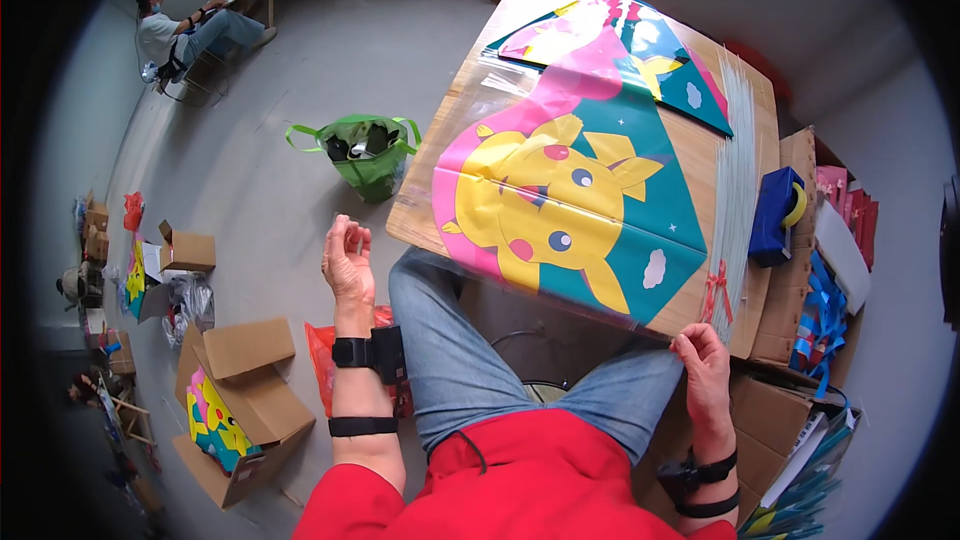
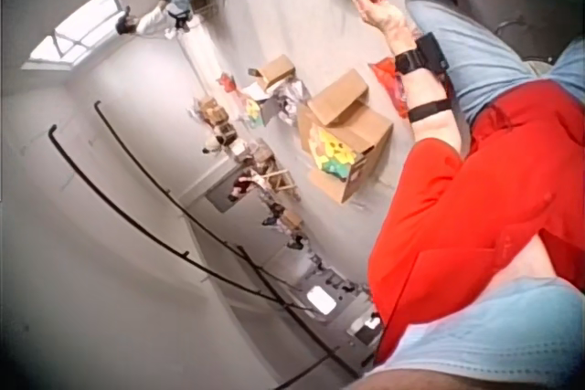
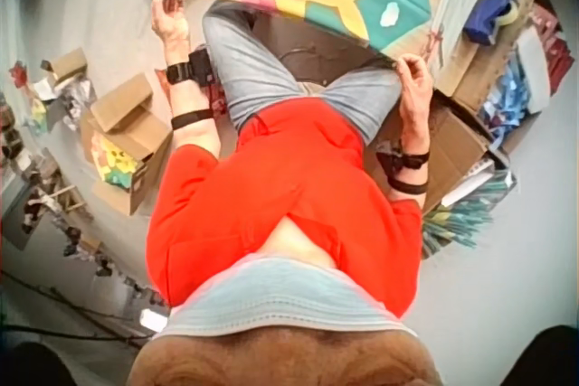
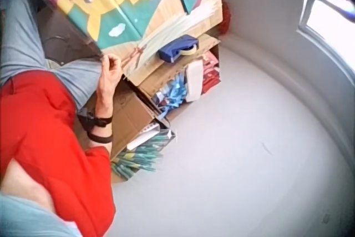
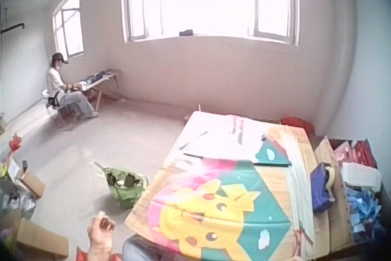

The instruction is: The person sits on the floor and assembles a Pikachu-themed kite by inserting a thin rod into a sleeve and securing it with red ties. They handle the kite fabric, rods, and ties, repeatedly adjusting the components to ensure the structure is held in place.

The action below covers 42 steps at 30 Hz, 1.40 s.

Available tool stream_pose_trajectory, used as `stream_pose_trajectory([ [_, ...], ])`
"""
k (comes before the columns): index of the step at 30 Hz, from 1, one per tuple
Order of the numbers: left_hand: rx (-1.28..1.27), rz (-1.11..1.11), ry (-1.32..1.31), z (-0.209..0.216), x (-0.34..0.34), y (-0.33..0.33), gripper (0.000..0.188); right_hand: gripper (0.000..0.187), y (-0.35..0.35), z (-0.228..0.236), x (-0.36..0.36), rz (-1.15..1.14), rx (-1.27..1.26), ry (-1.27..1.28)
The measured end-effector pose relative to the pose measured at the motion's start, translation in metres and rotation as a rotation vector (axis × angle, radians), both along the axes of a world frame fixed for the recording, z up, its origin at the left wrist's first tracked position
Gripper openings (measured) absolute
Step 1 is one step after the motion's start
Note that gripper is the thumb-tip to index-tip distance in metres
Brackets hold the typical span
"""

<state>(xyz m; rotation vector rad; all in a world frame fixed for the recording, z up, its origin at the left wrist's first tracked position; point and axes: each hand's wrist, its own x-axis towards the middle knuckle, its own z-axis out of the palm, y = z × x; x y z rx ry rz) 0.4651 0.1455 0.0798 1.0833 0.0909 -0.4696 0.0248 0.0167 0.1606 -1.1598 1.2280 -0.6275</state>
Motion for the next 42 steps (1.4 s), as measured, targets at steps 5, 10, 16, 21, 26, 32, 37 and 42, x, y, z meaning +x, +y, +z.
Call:
stream_pose_trajectory([
  [5,-0.191,-0.067,0.149,0.027,-0.002,-0.021,0.009,0.004,-0.022,-0.001,0.0,-0.038,-0.013,0.009],
  [10,-0.04,-0.094,0.0,0.028,-0.001,-0.034,0.013,0.006,-0.045,0.014,0.0,-0.084,-0.055,0.113],
  [16,-0.002,-0.329,-0.002,0.041,-0.01,-0.052,0.015,0.009,-0.072,-0.007,-0.024,-0.193,-0.022,-0.021],
  [21,-0.034,-0.426,0.119,0.016,-0.018,-0.069,0.02,0.013,-0.089,-0.03,-0.044,-0.302,0.134,-0.074],
  [26,-0.196,-0.363,0.335,0.0,-0.024,-0.082,0.012,0.016,-0.093,-0.046,-0.046,-0.342,0.187,-0.116],
  [32,-0.162,-0.46,0.338,-0.029,-0.022,-0.084,0.013,0.021,-0.099,-0.07,-0.049,-0.367,0.205,-0.099],
  [37,-0.177,-0.498,0.447,-0.044,-0.037,-0.081,0.016,0.016,-0.084,-0.075,-0.066,-0.404,0.328,-0.077],
  [42,-0.191,-0.488,0.485,-0.057,-0.04,-0.08,0.02,0.014,-0.078,-0.067,-0.07,-0.387,0.368,0.027],
])
